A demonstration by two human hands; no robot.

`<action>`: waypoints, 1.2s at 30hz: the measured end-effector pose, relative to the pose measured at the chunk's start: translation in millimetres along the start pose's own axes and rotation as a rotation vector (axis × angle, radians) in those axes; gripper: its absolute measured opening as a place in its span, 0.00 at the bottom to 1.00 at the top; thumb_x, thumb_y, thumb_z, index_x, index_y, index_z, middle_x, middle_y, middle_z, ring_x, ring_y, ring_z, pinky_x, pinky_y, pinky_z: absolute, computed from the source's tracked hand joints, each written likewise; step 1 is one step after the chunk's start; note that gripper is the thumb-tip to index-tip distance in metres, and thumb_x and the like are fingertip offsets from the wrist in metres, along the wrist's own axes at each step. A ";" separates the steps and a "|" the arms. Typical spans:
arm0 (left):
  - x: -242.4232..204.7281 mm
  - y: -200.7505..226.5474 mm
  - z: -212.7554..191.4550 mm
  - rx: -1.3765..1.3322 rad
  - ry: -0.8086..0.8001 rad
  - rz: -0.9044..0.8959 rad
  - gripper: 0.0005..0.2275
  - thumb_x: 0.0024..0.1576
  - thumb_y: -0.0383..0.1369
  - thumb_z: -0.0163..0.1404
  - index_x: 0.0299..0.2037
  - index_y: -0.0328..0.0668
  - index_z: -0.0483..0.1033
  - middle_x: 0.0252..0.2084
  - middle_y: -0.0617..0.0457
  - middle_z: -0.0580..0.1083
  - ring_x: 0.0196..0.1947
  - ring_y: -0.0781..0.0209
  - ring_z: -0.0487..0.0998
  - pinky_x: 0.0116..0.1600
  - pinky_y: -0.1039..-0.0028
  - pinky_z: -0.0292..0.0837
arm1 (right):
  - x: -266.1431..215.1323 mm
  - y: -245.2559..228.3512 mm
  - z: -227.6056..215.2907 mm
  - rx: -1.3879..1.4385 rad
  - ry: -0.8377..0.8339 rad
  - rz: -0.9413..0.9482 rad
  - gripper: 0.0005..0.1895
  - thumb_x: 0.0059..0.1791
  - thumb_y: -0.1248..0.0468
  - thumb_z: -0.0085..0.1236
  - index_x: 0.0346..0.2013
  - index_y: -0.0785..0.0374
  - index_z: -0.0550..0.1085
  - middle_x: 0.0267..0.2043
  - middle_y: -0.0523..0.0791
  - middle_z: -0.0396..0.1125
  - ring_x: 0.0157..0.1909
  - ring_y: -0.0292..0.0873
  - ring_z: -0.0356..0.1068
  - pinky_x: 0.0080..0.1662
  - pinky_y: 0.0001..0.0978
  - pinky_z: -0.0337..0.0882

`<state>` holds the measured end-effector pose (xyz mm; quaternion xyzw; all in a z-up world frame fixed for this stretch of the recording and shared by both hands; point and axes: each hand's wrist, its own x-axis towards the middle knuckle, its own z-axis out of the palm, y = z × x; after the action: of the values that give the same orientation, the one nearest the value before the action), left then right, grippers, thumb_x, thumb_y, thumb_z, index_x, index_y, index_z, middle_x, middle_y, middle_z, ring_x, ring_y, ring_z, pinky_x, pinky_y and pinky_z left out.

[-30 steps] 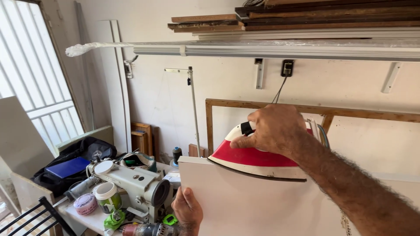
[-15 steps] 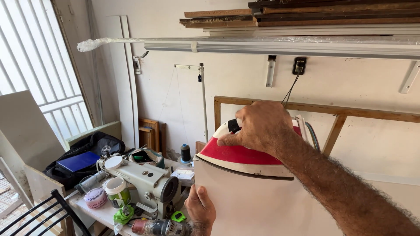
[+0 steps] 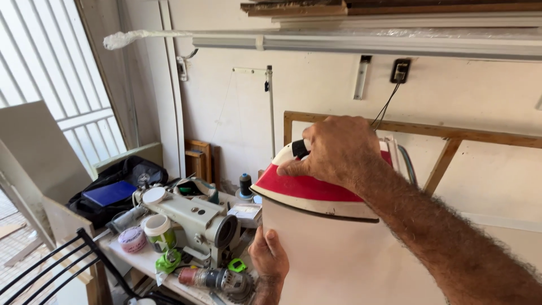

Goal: Applying heat-activated edge banding to the edge of a wooden board using a clothes iron

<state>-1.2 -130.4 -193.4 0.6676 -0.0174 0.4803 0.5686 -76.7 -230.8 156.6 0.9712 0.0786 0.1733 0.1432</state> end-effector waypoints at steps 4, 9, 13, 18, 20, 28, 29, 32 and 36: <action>-2.6 -5.0 3.6 0.002 0.009 -0.002 0.28 0.63 0.58 0.29 0.21 0.44 0.62 0.11 0.53 0.60 0.10 0.53 0.58 0.21 0.60 0.54 | 4.3 -4.5 2.4 -0.032 0.011 -0.010 0.49 0.35 0.11 0.41 0.29 0.52 0.76 0.28 0.40 0.72 0.33 0.45 0.73 0.34 0.43 0.73; -5.0 -12.6 5.8 -0.031 0.009 0.038 0.25 0.66 0.53 0.33 0.22 0.43 0.57 0.13 0.52 0.52 0.15 0.54 0.49 0.24 0.62 0.47 | 6.2 -12.5 -0.4 0.024 0.050 -0.026 0.46 0.37 0.13 0.44 0.26 0.52 0.74 0.25 0.40 0.72 0.32 0.45 0.72 0.35 0.43 0.71; -5.0 -11.8 5.5 -0.011 0.011 0.043 0.26 0.66 0.54 0.31 0.22 0.43 0.57 0.14 0.52 0.52 0.15 0.54 0.49 0.24 0.62 0.47 | 7.9 -18.7 -2.2 0.023 0.068 -0.041 0.46 0.37 0.12 0.42 0.27 0.51 0.75 0.26 0.40 0.72 0.33 0.45 0.72 0.36 0.44 0.72; -4.0 -9.8 4.6 -0.029 0.024 0.058 0.25 0.66 0.52 0.33 0.22 0.43 0.57 0.14 0.52 0.51 0.14 0.55 0.48 0.23 0.62 0.46 | 7.7 -25.5 -4.9 0.039 0.037 -0.027 0.46 0.36 0.12 0.47 0.27 0.51 0.76 0.22 0.38 0.70 0.28 0.43 0.70 0.36 0.43 0.73; -1.4 -5.5 2.1 -0.025 0.020 0.070 0.25 0.66 0.52 0.33 0.21 0.44 0.57 0.13 0.52 0.52 0.14 0.54 0.49 0.23 0.61 0.46 | 7.9 -29.5 -6.3 0.028 0.034 -0.017 0.47 0.35 0.11 0.47 0.27 0.52 0.75 0.21 0.37 0.69 0.26 0.41 0.69 0.35 0.41 0.73; -0.7 6.0 -1.5 -0.073 -0.031 0.002 0.28 0.62 0.62 0.30 0.23 0.48 0.63 0.13 0.61 0.62 0.11 0.66 0.59 0.19 0.67 0.54 | 5.3 -30.9 -9.3 -0.004 0.013 0.020 0.57 0.33 0.09 0.45 0.55 0.46 0.76 0.38 0.42 0.76 0.36 0.45 0.75 0.38 0.41 0.75; -1.4 8.7 -2.2 -0.051 -0.019 0.029 0.28 0.63 0.61 0.29 0.22 0.48 0.63 0.13 0.59 0.62 0.11 0.61 0.60 0.20 0.65 0.56 | 2.0 -30.6 -11.7 -0.017 -0.026 0.038 0.57 0.34 0.09 0.43 0.58 0.46 0.75 0.42 0.44 0.76 0.37 0.46 0.75 0.37 0.41 0.76; 0.5 21.3 -10.0 -0.013 -0.024 0.069 0.28 0.65 0.58 0.29 0.23 0.45 0.60 0.13 0.53 0.60 0.13 0.50 0.60 0.24 0.60 0.55 | -11.8 -28.6 -27.1 -0.066 -0.091 0.060 0.53 0.38 0.10 0.40 0.49 0.48 0.76 0.37 0.43 0.74 0.36 0.45 0.74 0.37 0.39 0.75; -28.5 2.2 -41.7 -0.080 -0.144 -0.116 0.33 0.57 0.69 0.29 0.36 0.47 0.73 0.26 0.57 0.69 0.24 0.63 0.68 0.29 0.66 0.62 | -26.6 -10.5 -31.6 -0.148 -0.126 0.158 0.49 0.41 0.11 0.37 0.40 0.49 0.79 0.34 0.41 0.76 0.39 0.44 0.77 0.41 0.38 0.75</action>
<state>-43.7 -113.8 -215.1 0.6769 -0.0388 0.3965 0.6189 -113.7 -218.3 173.5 0.9701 -0.0204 0.1281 0.2050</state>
